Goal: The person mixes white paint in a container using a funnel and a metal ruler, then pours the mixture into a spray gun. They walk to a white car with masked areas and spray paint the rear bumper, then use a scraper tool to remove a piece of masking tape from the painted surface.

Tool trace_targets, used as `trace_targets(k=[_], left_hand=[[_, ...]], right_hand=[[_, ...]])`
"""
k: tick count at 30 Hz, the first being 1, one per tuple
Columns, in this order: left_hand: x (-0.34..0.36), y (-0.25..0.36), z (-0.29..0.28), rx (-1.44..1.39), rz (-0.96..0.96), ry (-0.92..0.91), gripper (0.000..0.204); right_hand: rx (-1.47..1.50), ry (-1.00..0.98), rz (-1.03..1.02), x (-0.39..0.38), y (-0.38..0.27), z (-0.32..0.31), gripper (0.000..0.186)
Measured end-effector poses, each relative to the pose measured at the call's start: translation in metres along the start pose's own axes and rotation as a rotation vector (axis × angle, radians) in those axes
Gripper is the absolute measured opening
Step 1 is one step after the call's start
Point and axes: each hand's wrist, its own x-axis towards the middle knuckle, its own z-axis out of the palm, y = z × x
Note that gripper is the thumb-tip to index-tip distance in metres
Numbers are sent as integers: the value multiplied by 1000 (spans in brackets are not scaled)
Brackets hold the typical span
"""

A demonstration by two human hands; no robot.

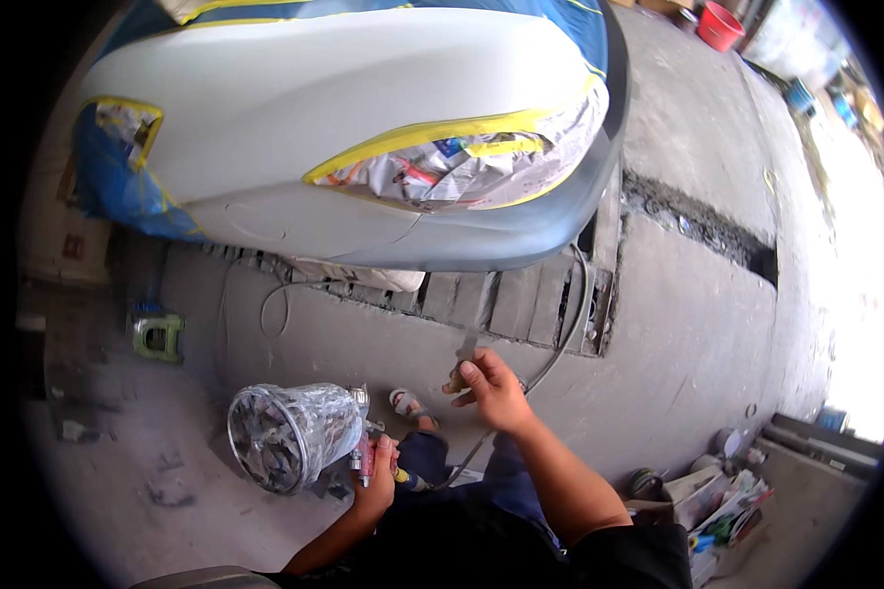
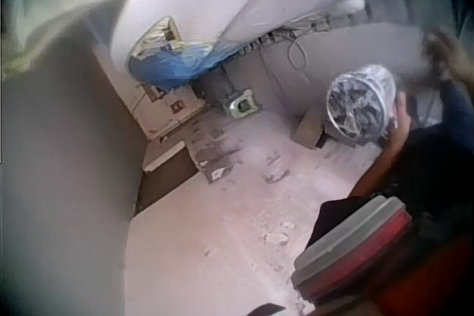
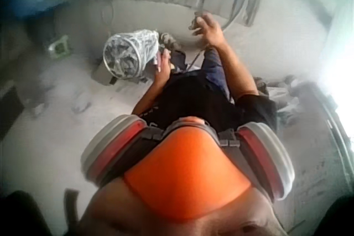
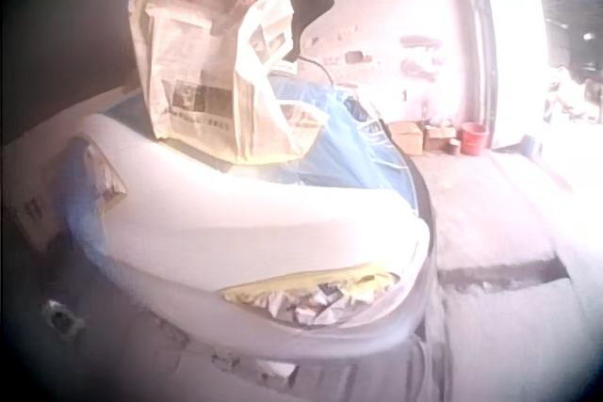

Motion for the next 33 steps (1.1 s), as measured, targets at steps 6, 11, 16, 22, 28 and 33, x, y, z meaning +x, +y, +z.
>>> trace_targets(k=[6, 11, 16, 22, 28, 33], left_hand=[[69, -33, -36, 10, -75, -141, 23], [136, -82, -65, 157, 63, -137, 23], [178, -131, -75, 210, 100, -129, 23], [229, -195, -47, 110, 123, -158, 23], [288, -254, -7, 138, 299, -94, 28], [337, -302, 9, -47, 120, -80, 27]], right_hand=[[-66, 264, -202, 33, 30, 2, 32], [-175, 435, -456, 69, 56, 15, 48], [-372, 566, -758, 111, 61, 9, 54], [-761, 581, -964, 151, 54, -22, 52], [-622, 525, -1040, 182, 55, -28, 50], [-696, 472, -1214, 205, 60, -31, 49]])
